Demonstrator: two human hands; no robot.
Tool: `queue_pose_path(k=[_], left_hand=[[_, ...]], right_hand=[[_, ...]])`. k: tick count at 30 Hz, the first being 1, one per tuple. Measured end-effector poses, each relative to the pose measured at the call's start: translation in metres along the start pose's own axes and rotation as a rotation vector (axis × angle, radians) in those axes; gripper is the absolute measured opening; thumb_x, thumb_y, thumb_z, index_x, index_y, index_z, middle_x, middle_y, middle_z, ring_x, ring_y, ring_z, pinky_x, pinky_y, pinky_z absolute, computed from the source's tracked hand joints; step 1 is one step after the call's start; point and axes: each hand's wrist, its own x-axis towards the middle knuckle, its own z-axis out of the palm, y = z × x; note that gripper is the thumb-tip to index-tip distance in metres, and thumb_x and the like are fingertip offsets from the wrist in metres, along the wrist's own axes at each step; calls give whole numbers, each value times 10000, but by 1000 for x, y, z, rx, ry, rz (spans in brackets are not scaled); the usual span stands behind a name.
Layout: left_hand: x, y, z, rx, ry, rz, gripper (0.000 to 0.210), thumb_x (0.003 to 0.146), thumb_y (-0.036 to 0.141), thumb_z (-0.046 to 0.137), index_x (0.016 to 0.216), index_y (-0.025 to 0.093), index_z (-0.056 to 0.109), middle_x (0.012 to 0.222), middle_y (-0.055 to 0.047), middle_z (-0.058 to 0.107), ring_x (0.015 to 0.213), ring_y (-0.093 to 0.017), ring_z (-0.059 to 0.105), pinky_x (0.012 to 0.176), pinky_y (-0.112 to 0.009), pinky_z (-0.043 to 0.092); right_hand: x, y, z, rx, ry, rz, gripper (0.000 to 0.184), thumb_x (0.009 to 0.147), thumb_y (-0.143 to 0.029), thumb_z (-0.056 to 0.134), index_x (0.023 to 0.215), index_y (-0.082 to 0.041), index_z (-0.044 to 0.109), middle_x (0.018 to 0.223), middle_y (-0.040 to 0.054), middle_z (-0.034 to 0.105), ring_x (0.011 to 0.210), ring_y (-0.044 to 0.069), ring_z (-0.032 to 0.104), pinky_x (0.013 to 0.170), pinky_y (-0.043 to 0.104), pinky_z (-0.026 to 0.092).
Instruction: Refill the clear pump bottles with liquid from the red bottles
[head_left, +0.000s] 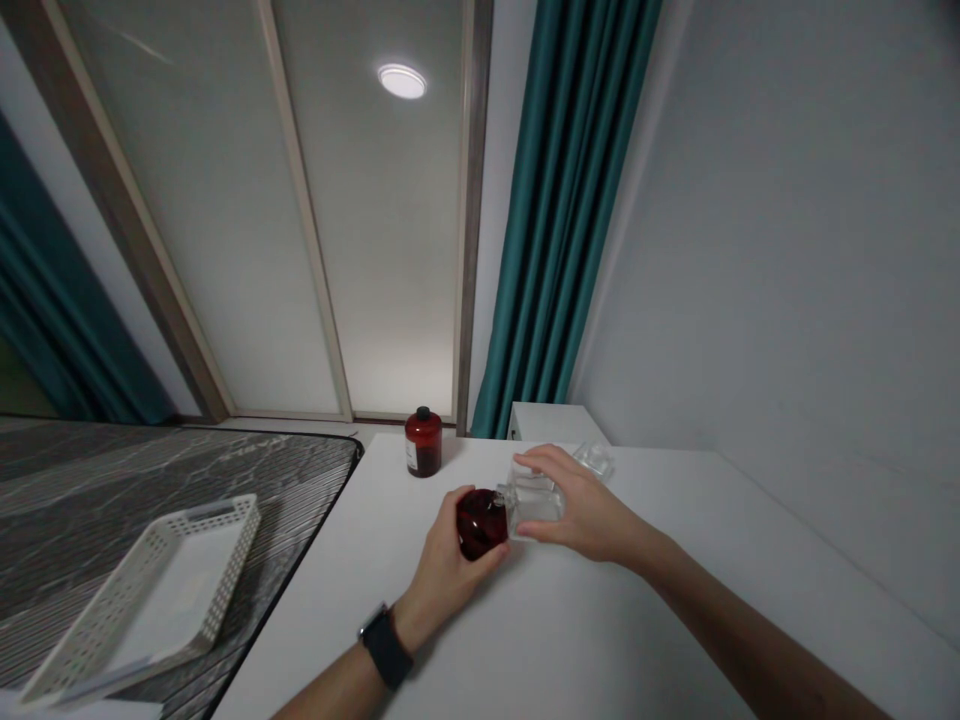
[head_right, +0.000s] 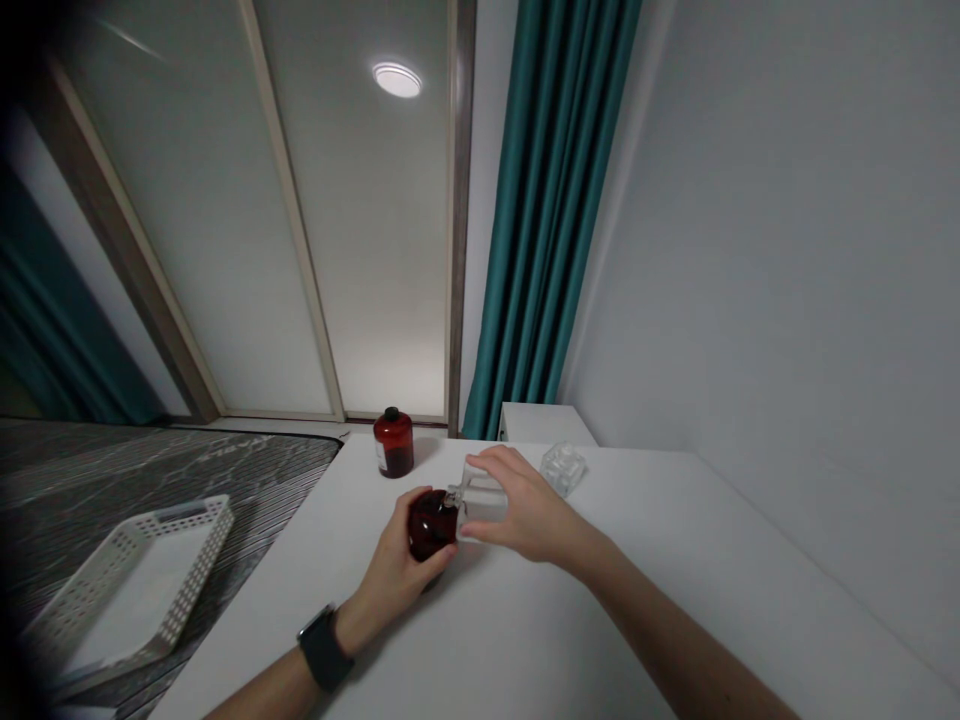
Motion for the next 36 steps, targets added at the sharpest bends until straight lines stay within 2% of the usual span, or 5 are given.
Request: queue_pose_path(k=[18, 36], left_hand=[[-2, -5, 3, -33, 17, 17, 664, 731, 220, 756, 1309, 191, 430, 1272, -122, 582, 1171, -287, 590, 1037, -476, 461], [-1, 2, 2, -36, 11, 34, 651, 737, 215, 737, 1320, 192, 449, 1267, -117, 581, 1177, -286, 584, 1036, -467, 458]], right_hand=[[2, -1, -4, -8, -33, 6, 673, 733, -326, 827, 1334, -228, 541, 1299, 126, 584, 1227, 290, 559, 1064, 494, 449], [3, -3, -6, -9, -51, 11, 673, 737, -324, 821, 1341, -223, 542, 1295, 126, 588, 1226, 284, 556, 1067, 481, 445]])
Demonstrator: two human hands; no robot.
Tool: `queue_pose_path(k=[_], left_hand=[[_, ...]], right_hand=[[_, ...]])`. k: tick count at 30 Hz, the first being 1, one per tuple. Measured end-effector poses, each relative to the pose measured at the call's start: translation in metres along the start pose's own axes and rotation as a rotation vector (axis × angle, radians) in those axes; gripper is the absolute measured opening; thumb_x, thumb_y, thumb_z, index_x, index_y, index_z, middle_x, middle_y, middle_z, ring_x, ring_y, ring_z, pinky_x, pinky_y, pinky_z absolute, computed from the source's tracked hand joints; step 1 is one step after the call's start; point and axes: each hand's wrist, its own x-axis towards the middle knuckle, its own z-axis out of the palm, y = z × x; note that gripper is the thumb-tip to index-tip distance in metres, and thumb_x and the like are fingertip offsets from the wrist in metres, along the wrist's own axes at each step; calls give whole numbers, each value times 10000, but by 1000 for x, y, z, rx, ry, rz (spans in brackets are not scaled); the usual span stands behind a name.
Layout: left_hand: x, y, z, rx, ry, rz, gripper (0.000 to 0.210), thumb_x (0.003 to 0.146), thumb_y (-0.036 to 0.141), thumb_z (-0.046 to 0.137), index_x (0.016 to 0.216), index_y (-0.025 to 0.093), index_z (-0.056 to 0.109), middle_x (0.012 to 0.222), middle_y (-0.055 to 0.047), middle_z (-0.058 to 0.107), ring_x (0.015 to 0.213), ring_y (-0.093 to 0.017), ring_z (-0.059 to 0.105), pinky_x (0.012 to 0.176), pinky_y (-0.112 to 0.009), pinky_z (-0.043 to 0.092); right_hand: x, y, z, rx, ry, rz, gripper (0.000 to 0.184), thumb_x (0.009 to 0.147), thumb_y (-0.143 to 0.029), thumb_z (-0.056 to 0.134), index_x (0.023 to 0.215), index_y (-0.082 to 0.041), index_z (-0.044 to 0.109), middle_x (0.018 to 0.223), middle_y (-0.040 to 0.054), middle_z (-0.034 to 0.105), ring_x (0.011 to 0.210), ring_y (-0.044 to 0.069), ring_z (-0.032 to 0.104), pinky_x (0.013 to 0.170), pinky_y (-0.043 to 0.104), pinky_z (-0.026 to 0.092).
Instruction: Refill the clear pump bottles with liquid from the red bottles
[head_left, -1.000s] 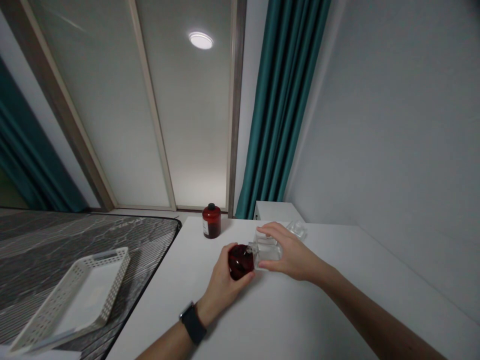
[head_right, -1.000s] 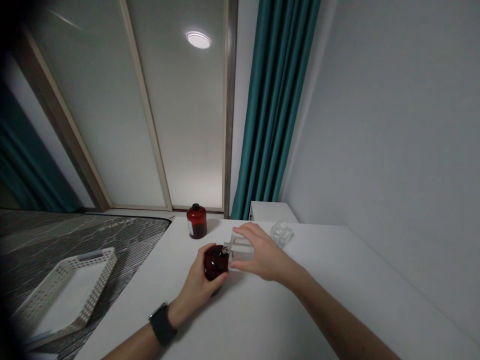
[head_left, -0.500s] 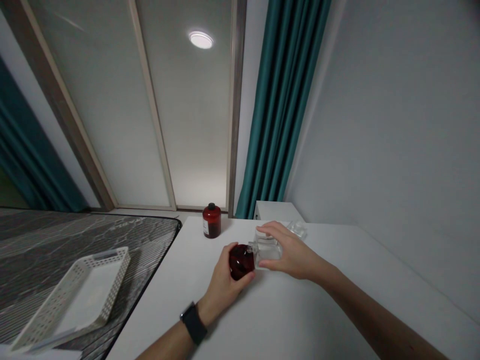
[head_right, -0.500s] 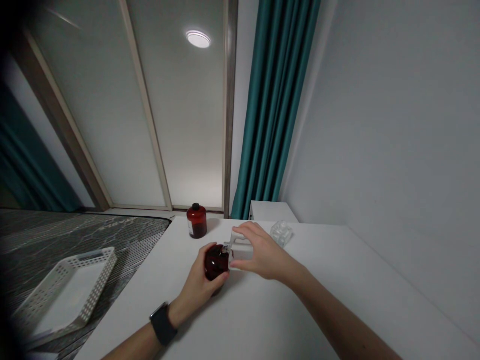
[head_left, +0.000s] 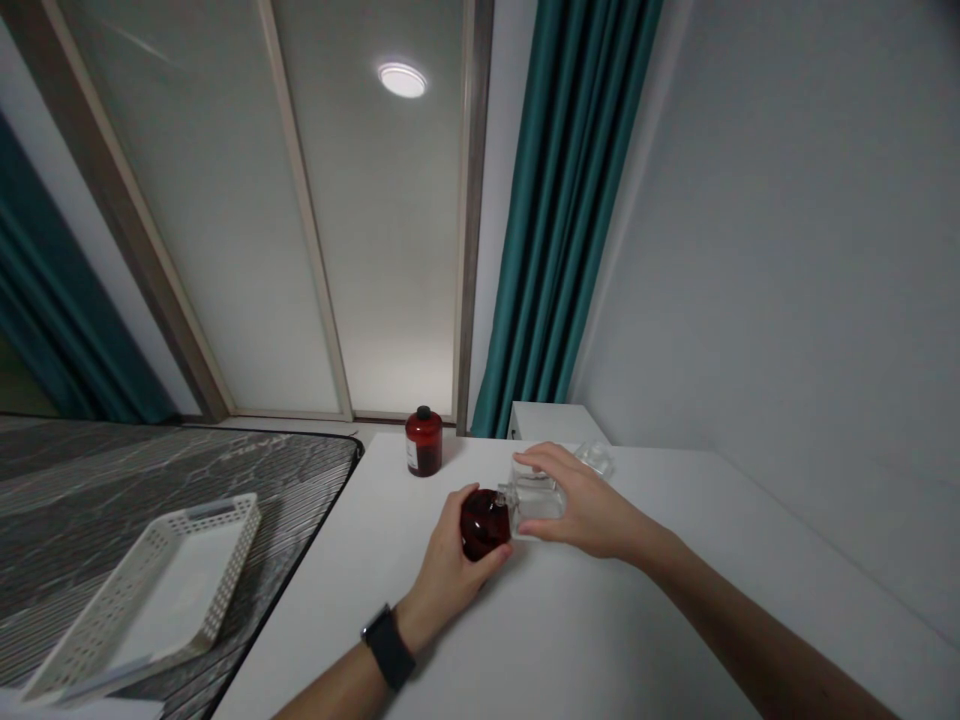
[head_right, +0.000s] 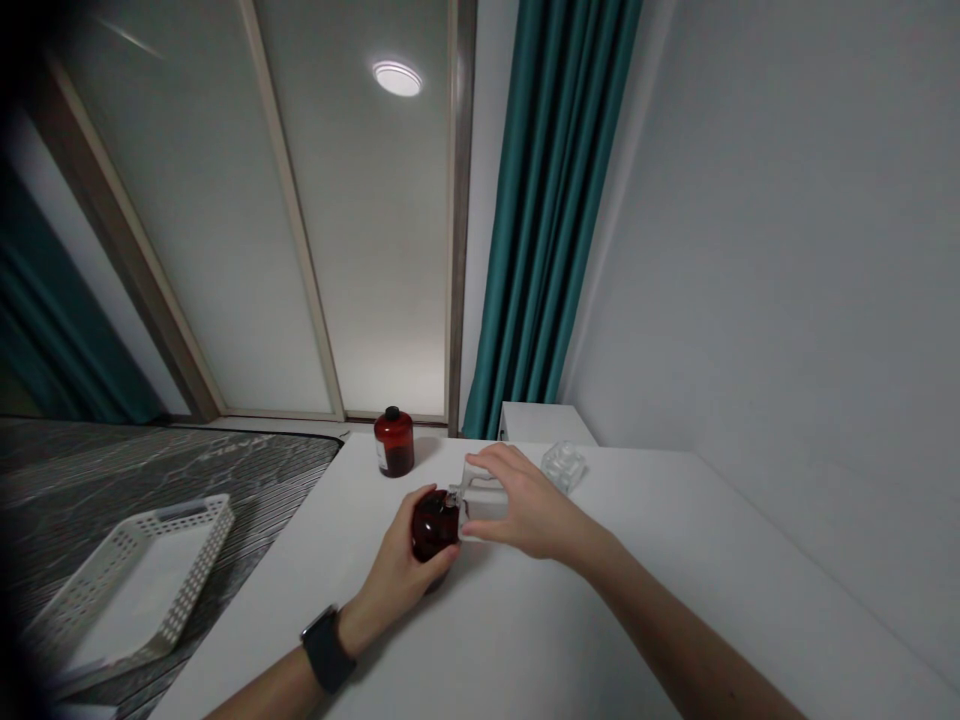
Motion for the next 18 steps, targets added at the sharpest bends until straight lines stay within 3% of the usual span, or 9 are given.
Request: queue_pose_path(k=[18], left_hand=[[1, 0, 1, -9, -12, -20, 642, 728, 212, 732, 1302, 190, 447, 1250, -107, 580, 1157, -281, 583, 1023, -449, 458]], right_hand=[[0, -3, -3, -3, -22, 14, 668, 734, -309, 816, 1337, -224, 540, 1303, 124, 580, 1245, 288, 542, 1087, 497, 435]])
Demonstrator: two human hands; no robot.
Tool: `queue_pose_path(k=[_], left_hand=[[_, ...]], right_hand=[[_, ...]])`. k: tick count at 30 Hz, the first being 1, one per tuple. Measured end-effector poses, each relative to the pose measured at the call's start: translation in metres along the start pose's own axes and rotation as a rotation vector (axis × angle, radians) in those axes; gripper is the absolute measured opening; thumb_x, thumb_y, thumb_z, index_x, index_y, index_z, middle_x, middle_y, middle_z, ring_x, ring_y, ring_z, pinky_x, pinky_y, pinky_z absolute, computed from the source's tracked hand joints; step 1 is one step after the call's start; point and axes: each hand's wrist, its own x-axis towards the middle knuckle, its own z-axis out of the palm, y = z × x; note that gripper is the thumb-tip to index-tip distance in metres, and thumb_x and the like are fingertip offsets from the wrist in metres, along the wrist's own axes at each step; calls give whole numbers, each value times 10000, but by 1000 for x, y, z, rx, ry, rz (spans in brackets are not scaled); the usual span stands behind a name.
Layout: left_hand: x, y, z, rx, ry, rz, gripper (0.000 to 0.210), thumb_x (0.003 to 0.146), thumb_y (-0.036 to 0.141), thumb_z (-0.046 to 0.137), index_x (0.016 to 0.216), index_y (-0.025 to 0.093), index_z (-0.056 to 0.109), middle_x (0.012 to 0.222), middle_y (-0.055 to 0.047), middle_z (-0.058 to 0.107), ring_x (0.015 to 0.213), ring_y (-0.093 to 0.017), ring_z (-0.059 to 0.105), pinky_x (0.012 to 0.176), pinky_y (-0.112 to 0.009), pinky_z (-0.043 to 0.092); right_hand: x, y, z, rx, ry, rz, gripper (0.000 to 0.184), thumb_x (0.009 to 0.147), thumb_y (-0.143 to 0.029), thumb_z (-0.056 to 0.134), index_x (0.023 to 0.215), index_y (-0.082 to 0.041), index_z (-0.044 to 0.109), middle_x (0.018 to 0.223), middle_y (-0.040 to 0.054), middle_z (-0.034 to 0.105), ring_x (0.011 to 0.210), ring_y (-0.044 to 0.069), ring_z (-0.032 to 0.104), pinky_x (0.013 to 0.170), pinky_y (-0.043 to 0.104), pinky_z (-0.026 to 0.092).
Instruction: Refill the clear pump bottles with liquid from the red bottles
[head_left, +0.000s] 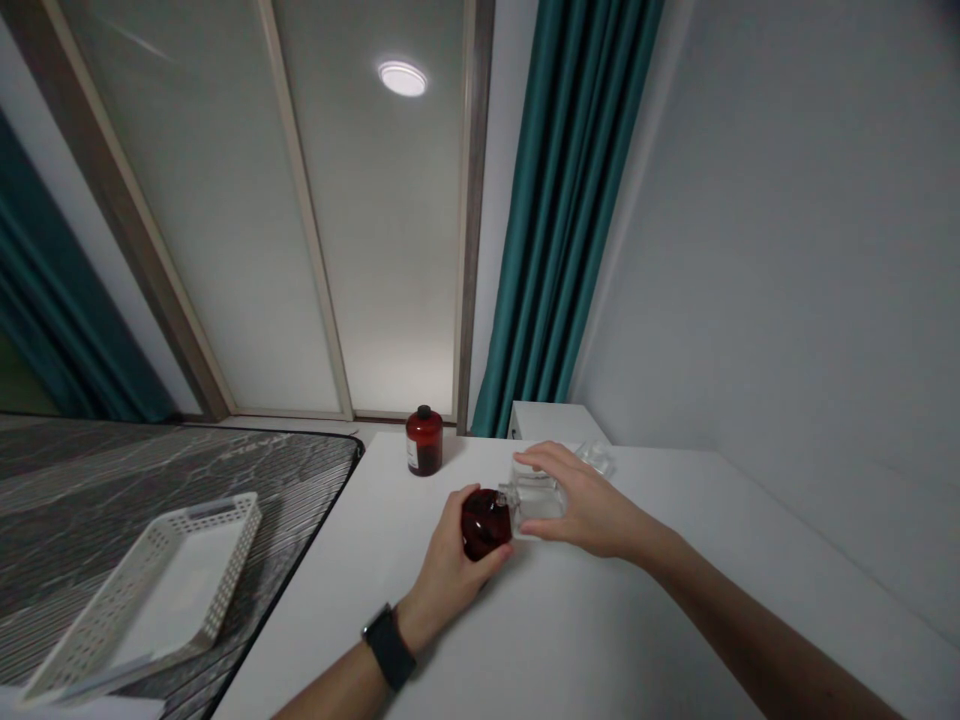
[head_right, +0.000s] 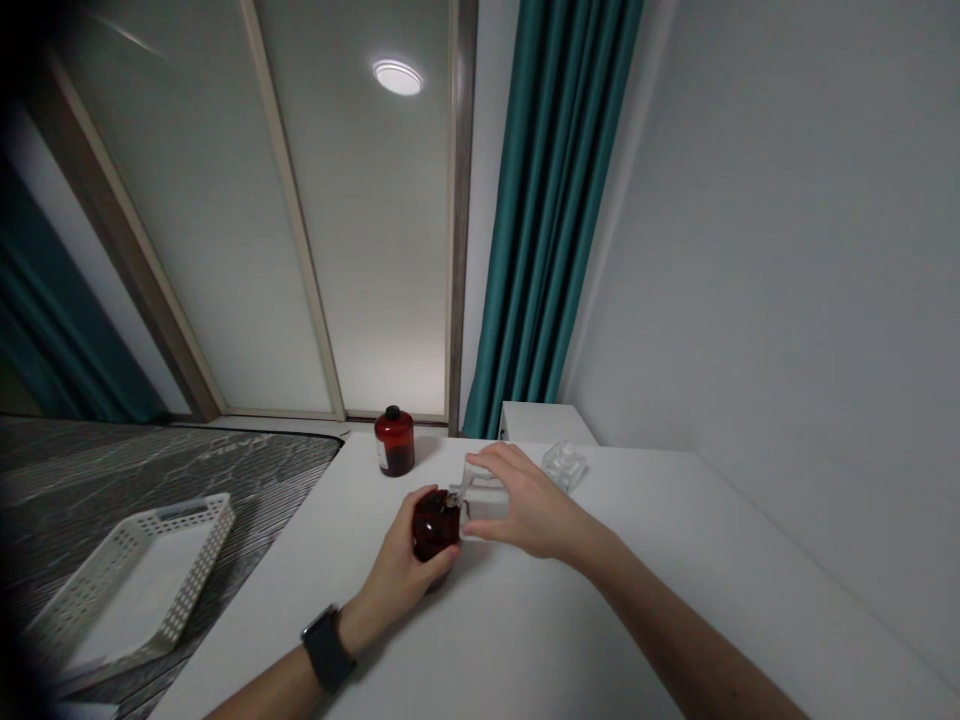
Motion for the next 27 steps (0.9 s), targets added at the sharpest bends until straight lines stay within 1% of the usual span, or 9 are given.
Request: queue_pose_path(k=[5, 11, 19, 23, 27], left_hand=[[0, -1, 1, -6, -9, -3, 641, 737, 200, 723, 1308, 192, 432, 1263, -110, 567, 1172, -281, 569, 1039, -458, 440], [-2, -1, 1, -23, -35, -17, 645, 756, 206, 709, 1325, 189, 407, 1276, -113, 548, 1182, -281, 558, 1047, -461, 429], [-2, -2, 2, -43, -57, -15, 645, 781, 225, 702, 1343, 197, 385, 1275, -108, 541, 1169, -279, 566, 1030, -447, 439], [-3, -4, 2, -56, -69, -4, 650, 788, 238, 706, 1348, 197, 379, 1279, -115, 540, 1169, -287, 568, 1027, -458, 441], [-3, -4, 2, -53, -68, -10, 655, 784, 242, 709, 1347, 193, 377, 1284, -120, 535, 1175, -292, 564, 1032, -466, 437]], right_hand=[[1, -1, -1, -15, -19, 15, 678, 726, -307, 822, 1335, -207, 540, 1315, 136, 574, 1253, 295, 533, 1090, 507, 431], [1, -1, -2, -17, -8, 4, 667, 729, -309, 819, 1331, -217, 549, 1307, 126, 578, 1249, 290, 538, 1090, 495, 434], [1, -1, -2, -23, -20, 2, 678, 727, -330, 823, 1337, -217, 551, 1310, 130, 575, 1253, 297, 535, 1087, 496, 433], [1, -2, -3, -26, -25, 9, 675, 730, -322, 822, 1336, -204, 549, 1315, 132, 574, 1257, 293, 531, 1095, 490, 428], [2, -3, -4, -19, -29, 15, 669, 734, -326, 816, 1338, -218, 550, 1309, 122, 576, 1251, 288, 536, 1091, 484, 433]])
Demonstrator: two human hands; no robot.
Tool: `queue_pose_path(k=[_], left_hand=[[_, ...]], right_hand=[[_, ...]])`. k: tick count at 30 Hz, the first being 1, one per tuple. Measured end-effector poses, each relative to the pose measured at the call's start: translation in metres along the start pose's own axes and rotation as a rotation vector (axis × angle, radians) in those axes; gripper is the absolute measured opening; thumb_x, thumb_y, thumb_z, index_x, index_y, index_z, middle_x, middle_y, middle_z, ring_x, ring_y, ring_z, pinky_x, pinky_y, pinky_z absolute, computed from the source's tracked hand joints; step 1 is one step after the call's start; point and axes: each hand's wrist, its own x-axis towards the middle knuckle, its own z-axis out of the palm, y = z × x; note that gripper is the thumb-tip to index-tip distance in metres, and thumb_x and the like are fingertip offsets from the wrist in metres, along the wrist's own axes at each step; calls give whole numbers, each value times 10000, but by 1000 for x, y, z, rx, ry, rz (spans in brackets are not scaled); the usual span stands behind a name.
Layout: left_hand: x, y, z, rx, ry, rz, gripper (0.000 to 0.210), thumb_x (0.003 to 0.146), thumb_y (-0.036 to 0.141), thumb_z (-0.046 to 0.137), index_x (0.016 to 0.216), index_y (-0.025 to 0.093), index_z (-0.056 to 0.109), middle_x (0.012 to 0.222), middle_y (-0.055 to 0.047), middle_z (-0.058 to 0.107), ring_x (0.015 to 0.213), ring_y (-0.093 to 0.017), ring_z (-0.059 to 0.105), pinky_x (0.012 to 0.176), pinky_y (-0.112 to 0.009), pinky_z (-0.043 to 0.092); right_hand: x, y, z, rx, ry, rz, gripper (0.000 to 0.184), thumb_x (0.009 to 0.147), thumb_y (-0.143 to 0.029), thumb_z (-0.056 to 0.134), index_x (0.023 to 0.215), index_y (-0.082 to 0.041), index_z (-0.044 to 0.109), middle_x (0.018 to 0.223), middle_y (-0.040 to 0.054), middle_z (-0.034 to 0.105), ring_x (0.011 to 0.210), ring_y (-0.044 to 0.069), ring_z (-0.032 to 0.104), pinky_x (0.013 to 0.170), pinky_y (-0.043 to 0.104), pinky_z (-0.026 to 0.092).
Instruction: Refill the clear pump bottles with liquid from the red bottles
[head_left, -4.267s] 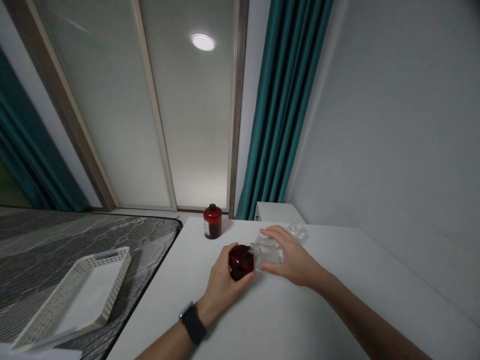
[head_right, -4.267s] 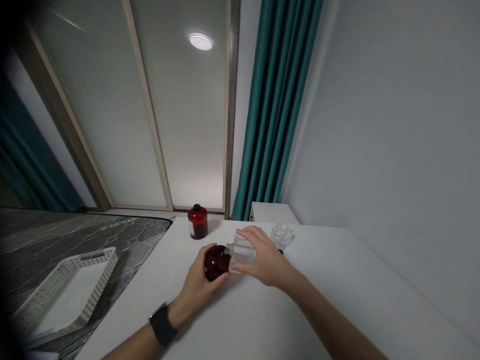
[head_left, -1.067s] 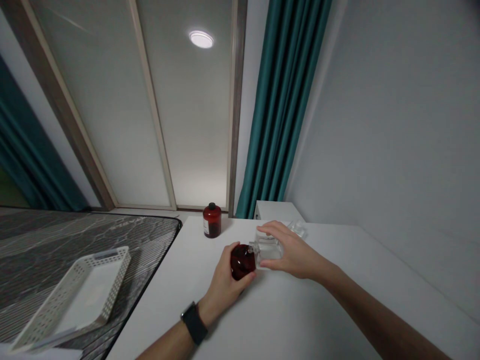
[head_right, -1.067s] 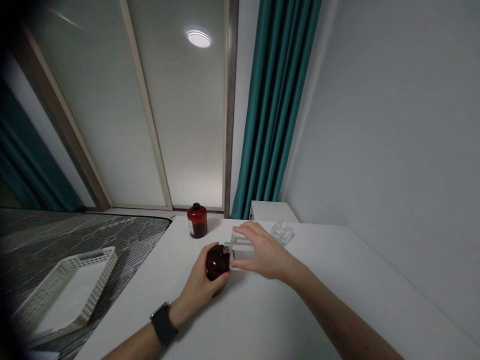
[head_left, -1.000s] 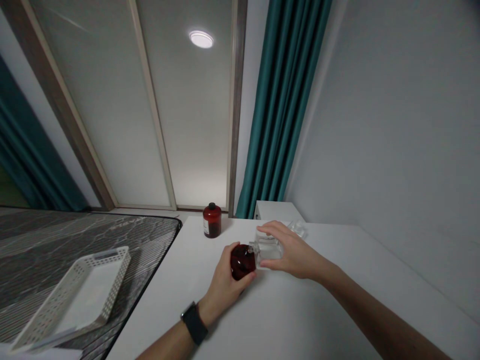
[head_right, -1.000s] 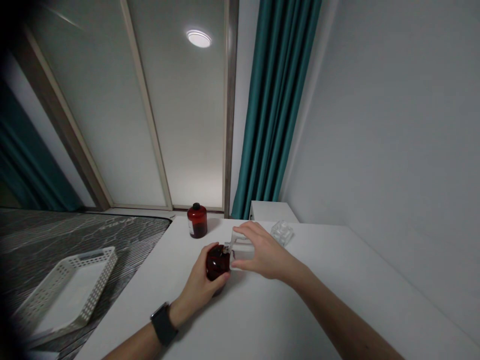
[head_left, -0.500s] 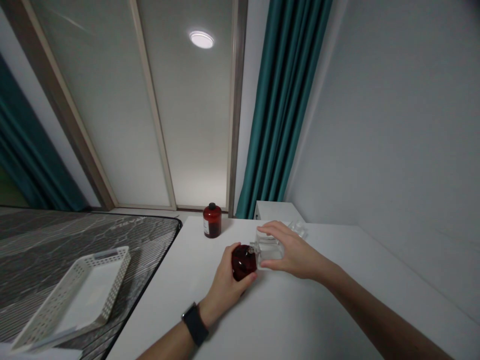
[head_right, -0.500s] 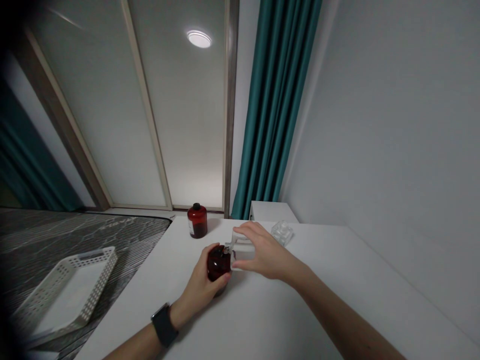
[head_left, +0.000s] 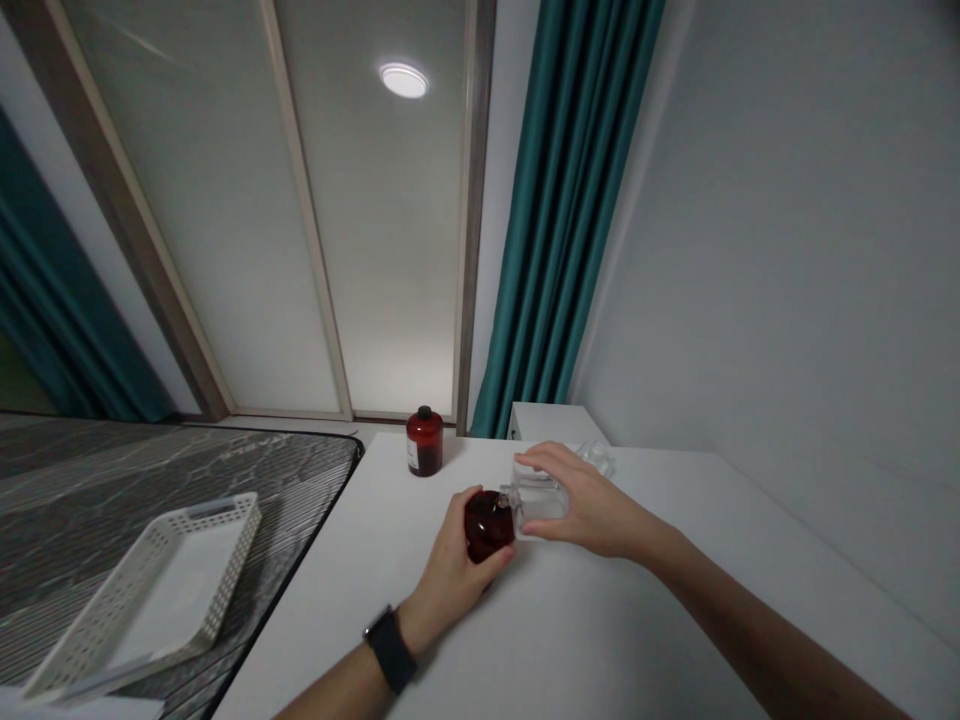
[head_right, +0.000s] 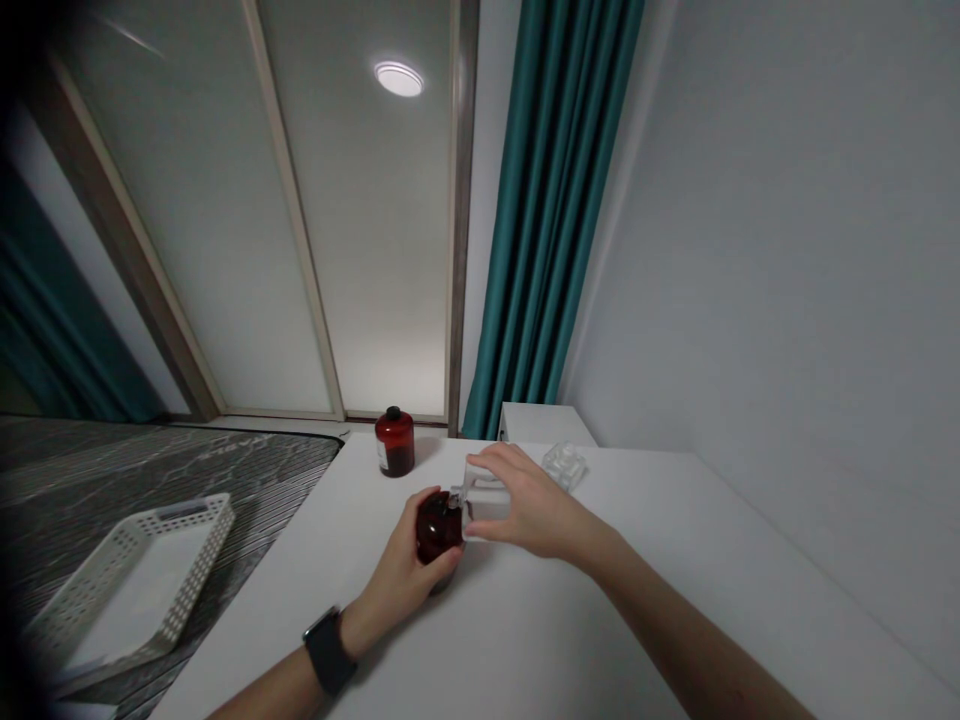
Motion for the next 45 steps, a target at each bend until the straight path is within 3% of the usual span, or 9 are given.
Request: queue_pose_path(k=[45], left_hand=[[-3, 2, 3, -61, 24, -36, 650, 747, 185, 718, 1318, 195, 407, 1284, -115, 555, 1188, -288, 562, 1057, -476, 417]], right_hand=[[2, -9, -6, -18, -32, -12, 671, 729, -323, 827, 1337, -240, 556, 1293, 106, 580, 1251, 286, 531, 1088, 479, 435]])
